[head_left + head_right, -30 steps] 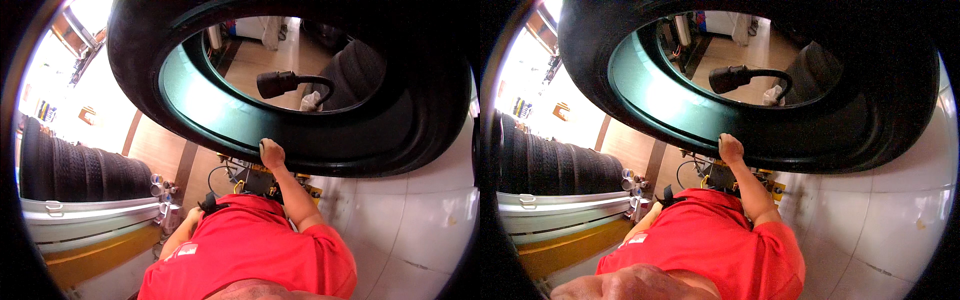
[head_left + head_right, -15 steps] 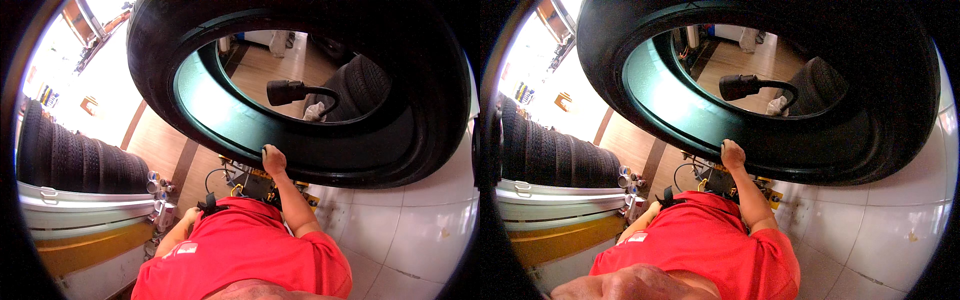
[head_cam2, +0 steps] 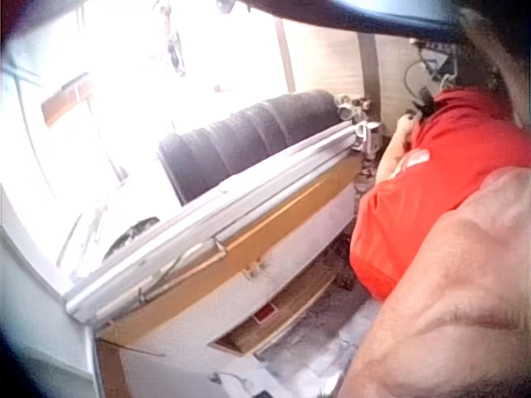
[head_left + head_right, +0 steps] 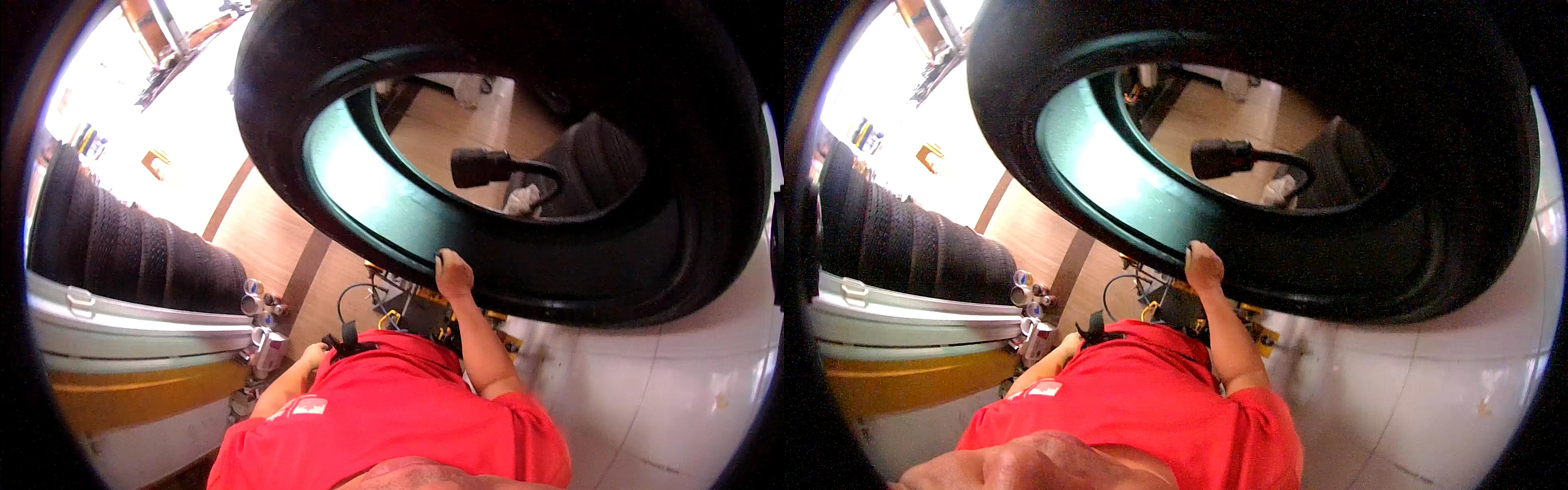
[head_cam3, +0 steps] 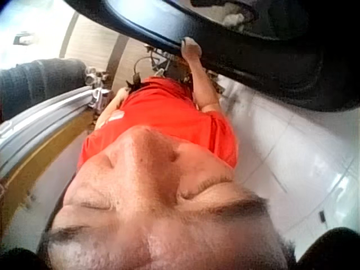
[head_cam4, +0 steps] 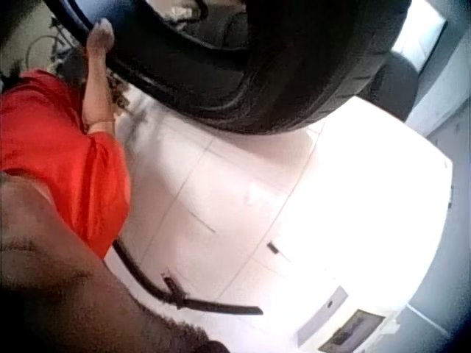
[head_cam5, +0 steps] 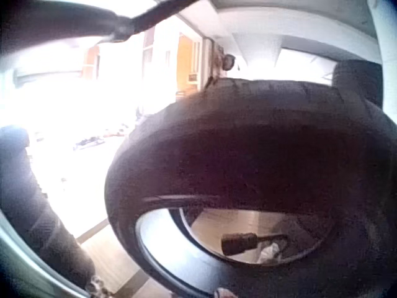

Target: The person uses a power tool to buff the interior surface of a tire mounted on a stand. They walk to a workbench to retrieve a small part, then return to the tire and apply a component to the buffed area by hand.

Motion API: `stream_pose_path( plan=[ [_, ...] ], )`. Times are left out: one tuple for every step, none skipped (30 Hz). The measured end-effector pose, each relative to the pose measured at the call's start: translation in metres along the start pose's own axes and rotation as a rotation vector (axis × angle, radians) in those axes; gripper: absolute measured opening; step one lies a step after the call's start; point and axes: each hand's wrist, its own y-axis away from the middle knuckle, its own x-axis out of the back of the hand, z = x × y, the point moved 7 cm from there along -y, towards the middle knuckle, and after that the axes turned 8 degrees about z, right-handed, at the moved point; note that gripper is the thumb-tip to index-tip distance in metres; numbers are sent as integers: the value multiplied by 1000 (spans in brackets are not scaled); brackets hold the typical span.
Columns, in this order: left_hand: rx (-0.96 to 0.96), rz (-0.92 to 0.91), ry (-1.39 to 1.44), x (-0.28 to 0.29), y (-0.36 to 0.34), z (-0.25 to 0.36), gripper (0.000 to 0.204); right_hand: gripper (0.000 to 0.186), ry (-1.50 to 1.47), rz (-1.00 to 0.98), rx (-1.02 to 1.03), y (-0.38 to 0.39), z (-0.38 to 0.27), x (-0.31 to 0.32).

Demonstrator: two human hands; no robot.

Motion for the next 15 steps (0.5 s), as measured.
stream_pose_path(
  plan=[
    [20, 7, 7, -3, -3, -6, 59, 14, -3, -1, -5, 1, 1, 0],
    [42, 14, 16, -4, -8, -12, 60, 14, -4, -8, -12, 2, 2, 0],
    [25, 32, -26, -4, -11, -10, 61, 14, 0, -15, -11, 1, 0, 3],
    [57, 41, -7, -3, -11, -12, 61, 15, 4, -23, -13, 0, -3, 6],
    [90, 50, 12, -3, -9, -15, 61, 15, 8, -23, -4, 0, -6, 6],
    [116, 54, 28, -3, -8, -13, 60, 15, 17, -20, 0, 0, -6, 7],
    [109, 52, 46, 0, -7, -7, 58, 14, 31, -17, 0, 0, -6, 9],
    [93, 44, 10, 3, -5, 0, 58, 15, 34, -19, 3, -2, -7, 10],
    [78, 35, -32, 10, 2, 10, 57, 15, 35, -21, 0, -2, -9, 11],
    [64, 25, -74, 13, 4, 17, 57, 15, 36, -23, -3, -2, -10, 12],
    [55, 15, -68, 8, 1, 14, 57, 18, 61, -59, 32, -3, -10, 9],
    [69, 10, -70, 8, 2, 15, 58, 17, 51, -51, 20, -2, -12, 11],
    [82, 3, -72, 9, 5, 17, 58, 16, 41, -43, 8, -3, -14, 13],
    [95, -3, -75, 10, 7, 19, 58, 14, 32, -35, -5, -3, -15, 14],
    [98, -6, -74, 11, 9, 19, 58, 14, 36, -31, -14, -2, -13, 13]
  ],
)
